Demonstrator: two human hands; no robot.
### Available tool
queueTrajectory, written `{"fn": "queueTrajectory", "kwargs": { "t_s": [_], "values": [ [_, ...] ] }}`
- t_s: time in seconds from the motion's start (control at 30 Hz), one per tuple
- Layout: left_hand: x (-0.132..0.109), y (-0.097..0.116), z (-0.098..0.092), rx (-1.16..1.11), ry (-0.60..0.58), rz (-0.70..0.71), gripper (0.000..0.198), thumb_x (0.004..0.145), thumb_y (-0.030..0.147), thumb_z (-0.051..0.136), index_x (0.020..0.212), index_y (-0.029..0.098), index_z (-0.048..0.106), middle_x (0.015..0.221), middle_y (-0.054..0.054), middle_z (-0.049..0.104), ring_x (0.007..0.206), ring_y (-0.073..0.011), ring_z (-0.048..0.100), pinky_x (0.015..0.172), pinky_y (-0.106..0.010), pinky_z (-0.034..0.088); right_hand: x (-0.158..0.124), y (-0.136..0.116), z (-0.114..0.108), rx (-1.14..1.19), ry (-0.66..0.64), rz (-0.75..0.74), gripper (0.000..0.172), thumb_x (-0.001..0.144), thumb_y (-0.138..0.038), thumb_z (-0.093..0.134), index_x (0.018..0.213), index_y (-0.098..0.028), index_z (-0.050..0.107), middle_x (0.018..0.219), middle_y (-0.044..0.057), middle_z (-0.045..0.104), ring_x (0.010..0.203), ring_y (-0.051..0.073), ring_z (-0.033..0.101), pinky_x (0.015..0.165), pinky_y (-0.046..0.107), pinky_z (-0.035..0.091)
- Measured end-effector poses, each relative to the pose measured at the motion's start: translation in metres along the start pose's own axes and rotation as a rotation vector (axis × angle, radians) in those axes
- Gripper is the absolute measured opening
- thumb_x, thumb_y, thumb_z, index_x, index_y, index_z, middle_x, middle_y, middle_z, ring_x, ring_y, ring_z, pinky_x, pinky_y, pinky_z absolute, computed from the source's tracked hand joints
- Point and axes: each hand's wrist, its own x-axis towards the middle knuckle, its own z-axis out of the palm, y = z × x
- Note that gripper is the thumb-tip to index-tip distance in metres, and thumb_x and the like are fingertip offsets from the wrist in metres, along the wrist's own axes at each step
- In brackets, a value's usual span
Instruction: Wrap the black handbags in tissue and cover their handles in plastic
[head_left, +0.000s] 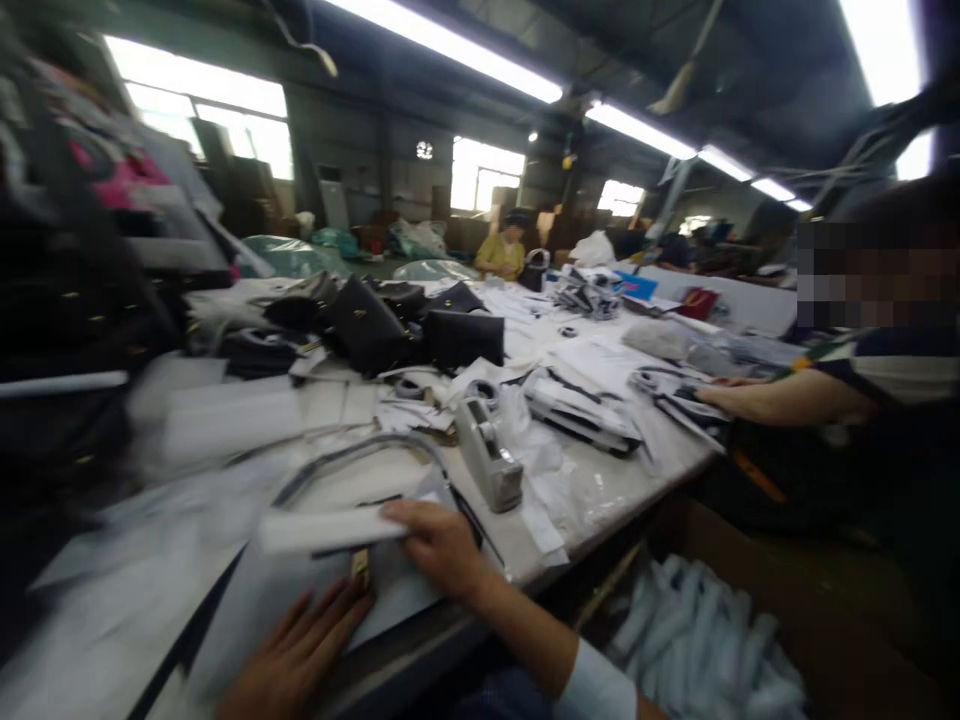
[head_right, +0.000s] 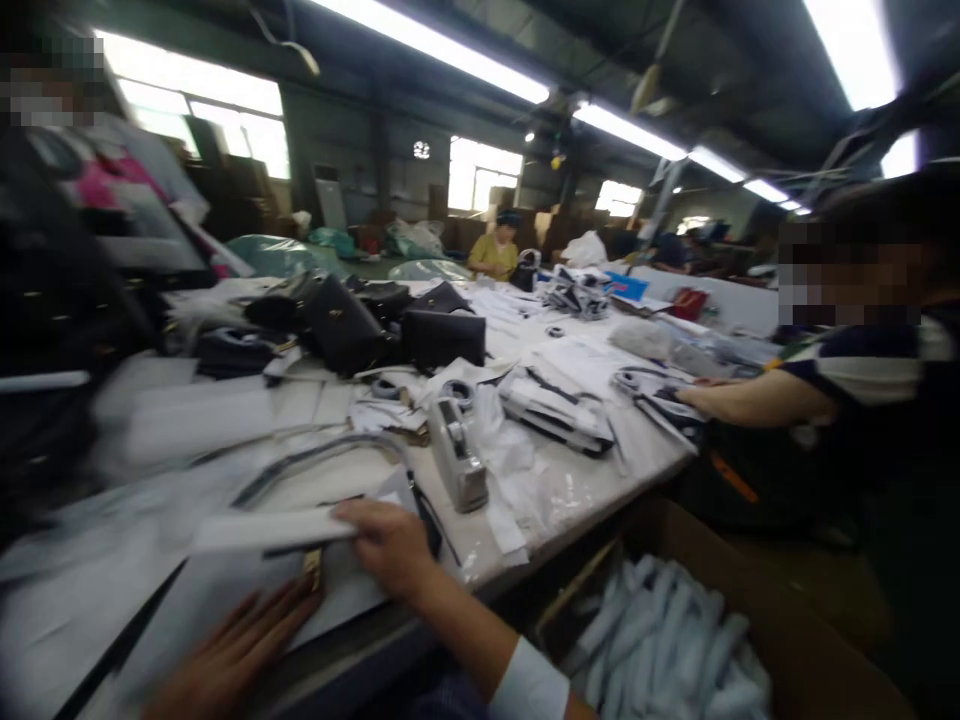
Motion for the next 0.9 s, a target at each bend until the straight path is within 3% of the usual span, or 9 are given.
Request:
{"fn": "queueTrajectory", "kwargs": {
  "t_s": [0.03,0.13,0.2,0.3,0.5,0.7,0.9],
  "values": [
    [-0.003,-0.002,0.001,0.061,-0.035,0.070,0.070,0.086,0.001,0.035,0.147,0.034,0.038,0.143,0.002,0.054,0.124,-0.0152,0.058,0.106,-0.032,0.046,0.004,-0.006,-0.007,0.007,0.040,0.034,0.043,0.090,-0.013,0.047,0.129,-0.026,0.062,0.130,-0.001,0.065,0.123,0.013,0.059,0.110,0.028,0.043],
    [-0.006,-0.005,0.001,0.155,-0.097,0.052,0.060,0.091,0.003,0.037,0.146,0.027,0.041,0.144,-0.002,0.052,0.129,-0.0174,0.052,0.109,-0.037,0.043,0.016,-0.024,-0.024,-0.111,0.051,-0.032,0.047,0.093,-0.013,0.044,0.136,-0.029,0.057,0.136,0.000,0.061,0.127,0.015,0.055,0.110,0.030,0.044],
    [-0.006,-0.003,0.000,0.159,-0.098,0.034,0.057,0.093,0.005,0.037,0.146,0.026,0.041,0.144,-0.002,0.052,0.131,-0.0187,0.051,0.109,-0.040,0.043,0.017,-0.033,-0.027,-0.229,-0.046,-0.157,0.050,0.094,-0.012,0.044,0.138,-0.033,0.054,0.139,-0.002,0.058,0.130,0.014,0.052,0.112,0.030,0.042],
    [-0.009,0.003,0.002,0.109,-0.101,-0.022,0.058,0.092,0.005,0.039,0.145,0.028,0.041,0.141,-0.001,0.056,0.124,-0.0184,0.058,0.102,-0.036,0.049,0.008,-0.034,-0.019,-0.394,-0.215,-0.286,0.050,0.096,-0.013,0.044,0.141,-0.035,0.050,0.143,-0.003,0.054,0.135,0.017,0.047,0.115,0.035,0.038],
    [-0.026,0.001,0.015,0.019,-0.008,-0.104,0.056,0.086,0.003,0.042,0.134,0.027,0.058,0.119,-0.004,0.071,0.099,-0.0208,0.072,0.087,-0.031,0.058,-0.015,-0.010,0.002,-0.500,-0.473,-0.304,0.065,0.089,-0.007,0.046,0.146,-0.038,0.041,0.153,-0.007,0.040,0.144,0.023,0.032,0.120,0.050,0.027],
    [-0.016,0.002,-0.002,-0.075,-0.025,-0.133,0.033,0.095,0.025,0.051,0.126,0.023,0.064,0.109,-0.007,0.075,0.093,-0.0198,0.073,0.086,-0.028,0.058,-0.023,-0.011,0.003,-0.484,-0.430,-0.251,0.072,0.083,-0.003,0.044,0.147,-0.035,0.040,0.154,-0.005,0.039,0.145,0.021,0.030,0.121,0.047,0.025],
    [0.012,-0.009,-0.027,0.024,-0.191,-0.056,0.054,0.088,0.015,0.060,0.138,0.033,0.052,0.129,-0.004,0.066,0.113,-0.0268,0.066,0.098,-0.042,0.052,-0.024,-0.008,0.003,-0.395,-0.320,-0.228,0.063,0.085,-0.003,0.040,0.143,-0.029,0.047,0.148,0.000,0.049,0.142,0.018,0.037,0.118,0.044,0.031]
  ]
}}
